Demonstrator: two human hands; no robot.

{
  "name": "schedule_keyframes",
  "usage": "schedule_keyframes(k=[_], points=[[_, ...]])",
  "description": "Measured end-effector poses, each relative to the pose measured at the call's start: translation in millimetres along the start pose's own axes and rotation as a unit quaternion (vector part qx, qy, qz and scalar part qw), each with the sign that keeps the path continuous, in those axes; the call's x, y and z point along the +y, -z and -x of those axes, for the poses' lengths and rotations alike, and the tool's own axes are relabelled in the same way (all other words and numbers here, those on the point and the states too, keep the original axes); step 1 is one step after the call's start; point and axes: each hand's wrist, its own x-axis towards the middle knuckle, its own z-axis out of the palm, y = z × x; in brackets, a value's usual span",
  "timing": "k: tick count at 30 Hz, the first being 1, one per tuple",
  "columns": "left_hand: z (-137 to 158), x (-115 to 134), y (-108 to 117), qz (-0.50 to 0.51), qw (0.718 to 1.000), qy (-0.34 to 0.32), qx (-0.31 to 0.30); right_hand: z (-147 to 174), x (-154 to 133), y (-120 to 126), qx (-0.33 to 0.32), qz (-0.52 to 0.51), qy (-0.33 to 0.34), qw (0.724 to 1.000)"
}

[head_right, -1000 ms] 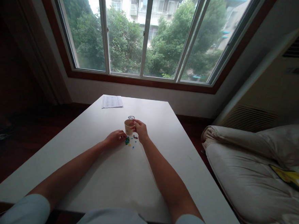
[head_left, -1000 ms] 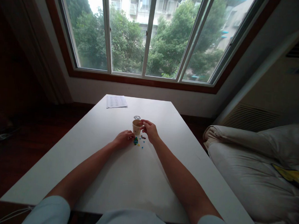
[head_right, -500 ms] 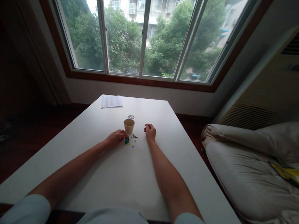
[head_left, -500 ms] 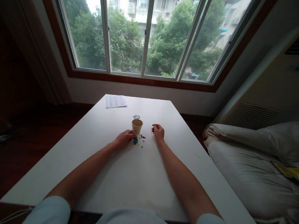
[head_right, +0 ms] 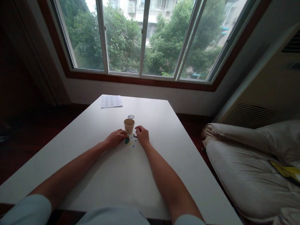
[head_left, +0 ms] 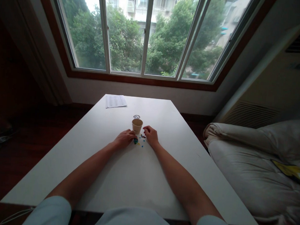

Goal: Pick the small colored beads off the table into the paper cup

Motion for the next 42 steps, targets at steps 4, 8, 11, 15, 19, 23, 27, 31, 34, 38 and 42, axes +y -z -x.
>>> schedule_keyframes(k=[4,8,11,15,19,23,27,31,34,38,42], points=[[0.2,-3.8,-0.2,-0.009,1.0,0.019,0.004,0.2,-0.3,0.2,0.001,0.006,0.0,1.0],[1.6,-6.3,0.2,-0.015,0.999,0.045,0.016,0.2,-0.9,0.8,0.0,0.012,-0.002,1.0],[2.5,-8.6,-0.4,-0.018,0.997,0.064,0.024,0.3,0.2,0.5,-0.003,0.016,0.003,1.0],[2.5,-11.8,-2.7,-0.026,0.996,0.076,0.03,-0.3,4.2,-1.1,-0.002,0.013,0.013,1.0],[2.2,-13.3,-4.3,-0.041,0.997,0.059,0.03,-1.5,8.7,-3.6,0.007,0.005,0.025,1.0],[2.6,-14.2,-4.2,-0.045,0.998,0.047,0.027,-1.9,10.0,-4.2,0.011,-0.001,0.034,0.999],[2.9,-15.8,-4.5,-0.047,0.997,0.049,0.028,-1.6,9.4,-3.6,0.014,0.002,0.044,0.999],[3.2,-16.7,-5.1,-0.043,0.996,0.063,0.036,-1.5,9.7,-3.6,0.011,0.002,0.04,0.999],[3.8,-16.9,-4.6,-0.033,0.996,0.07,0.041,-1.3,9.6,-3.6,0.013,-0.004,0.037,0.999],[5.0,-17.4,-3.0,-0.026,0.995,0.081,0.046,-0.7,8.6,-2.9,0.009,-0.005,0.037,0.999],[5.8,-17.5,-1.7,-0.021,0.995,0.088,0.046,-0.9,9.0,-2.8,0.009,0.0,0.034,0.999]])
